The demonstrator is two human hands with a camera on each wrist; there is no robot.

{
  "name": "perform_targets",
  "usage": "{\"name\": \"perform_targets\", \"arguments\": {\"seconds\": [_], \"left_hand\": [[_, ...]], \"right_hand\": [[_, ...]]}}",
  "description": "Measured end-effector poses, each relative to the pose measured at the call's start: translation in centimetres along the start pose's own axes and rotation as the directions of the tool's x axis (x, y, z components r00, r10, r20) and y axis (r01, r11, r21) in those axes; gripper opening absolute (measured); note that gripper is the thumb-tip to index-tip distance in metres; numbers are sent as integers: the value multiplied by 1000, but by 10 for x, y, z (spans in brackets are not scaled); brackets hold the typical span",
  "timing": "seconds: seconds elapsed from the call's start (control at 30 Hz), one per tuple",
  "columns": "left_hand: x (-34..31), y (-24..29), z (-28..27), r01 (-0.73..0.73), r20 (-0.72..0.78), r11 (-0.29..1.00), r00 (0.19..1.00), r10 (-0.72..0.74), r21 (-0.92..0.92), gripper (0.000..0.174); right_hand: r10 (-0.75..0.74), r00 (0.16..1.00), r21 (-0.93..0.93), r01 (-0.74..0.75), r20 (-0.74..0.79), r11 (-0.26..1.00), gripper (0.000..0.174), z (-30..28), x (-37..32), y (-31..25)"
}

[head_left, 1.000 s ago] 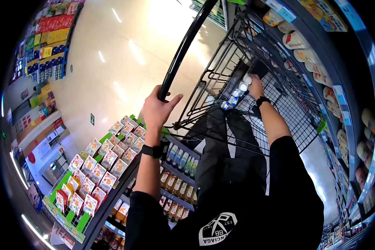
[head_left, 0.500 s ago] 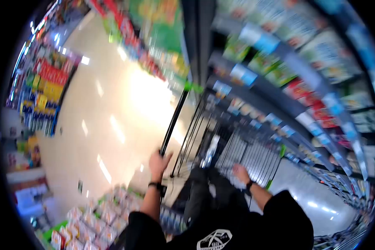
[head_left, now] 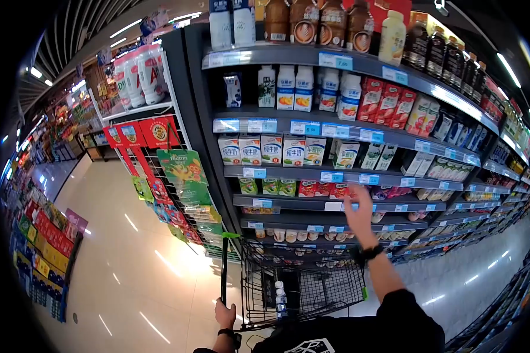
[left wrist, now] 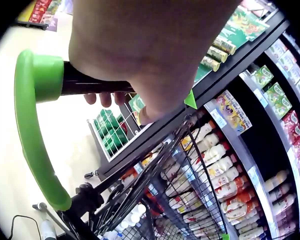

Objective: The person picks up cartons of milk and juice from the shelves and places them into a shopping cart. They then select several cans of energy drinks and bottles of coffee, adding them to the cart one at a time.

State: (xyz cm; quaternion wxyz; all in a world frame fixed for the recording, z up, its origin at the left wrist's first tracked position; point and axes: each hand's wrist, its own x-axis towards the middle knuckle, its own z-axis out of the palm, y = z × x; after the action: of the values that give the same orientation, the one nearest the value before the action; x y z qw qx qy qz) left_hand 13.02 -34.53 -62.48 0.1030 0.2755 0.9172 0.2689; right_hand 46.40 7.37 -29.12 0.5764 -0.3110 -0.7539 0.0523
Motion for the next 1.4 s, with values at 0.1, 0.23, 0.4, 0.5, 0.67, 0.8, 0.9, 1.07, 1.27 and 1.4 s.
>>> {"name": "perform_targets", "arguments": {"seconds": [0.1,0.23,0.4,0.5,0.67,0.8,0.9,1.07,1.27,1.4], "left_hand": [[0,5,-8,134,125,988,984,-124,-72,51],[-2,-1,-4,123,98,989,989,-115,-82,43],[-5,-10,-3,129,114,986,987,-116,-105,43],[-8,-13,-2,133,110,982,987,-119,-131,47],[7,-19,2,189,187,974,969,-164,-126,39],[46,-37,19,291,368,956,893,-260,-31,50],[61,-23,18,249,351,968,904,-245,34,55],[59,-3,14,169,232,985,958,-168,19,53],[66,42,-11,291,217,957,934,-283,-7,45],[67,45,-14,374,263,927,893,-366,24,42]], "right_hand": [[-26,990,62,35,-140,997,33,-14,110,-43],[-110,972,-113,88,-206,990,51,-13,212,-73],[-182,969,-353,113,-169,929,65,8,273,-76],[147,988,-527,-104,40,844,76,13,291,-76],[76,995,-456,-97,-65,885,79,13,281,-78],[62,989,-262,-95,-131,960,81,13,268,-63],[-179,952,-254,114,-250,961,82,23,272,-37],[-419,840,25,455,-345,890,54,31,196,-65],[26,934,245,-120,356,962,58,99,-71,-52],[374,520,11,-595,768,804,60,195,-254,23]]}}
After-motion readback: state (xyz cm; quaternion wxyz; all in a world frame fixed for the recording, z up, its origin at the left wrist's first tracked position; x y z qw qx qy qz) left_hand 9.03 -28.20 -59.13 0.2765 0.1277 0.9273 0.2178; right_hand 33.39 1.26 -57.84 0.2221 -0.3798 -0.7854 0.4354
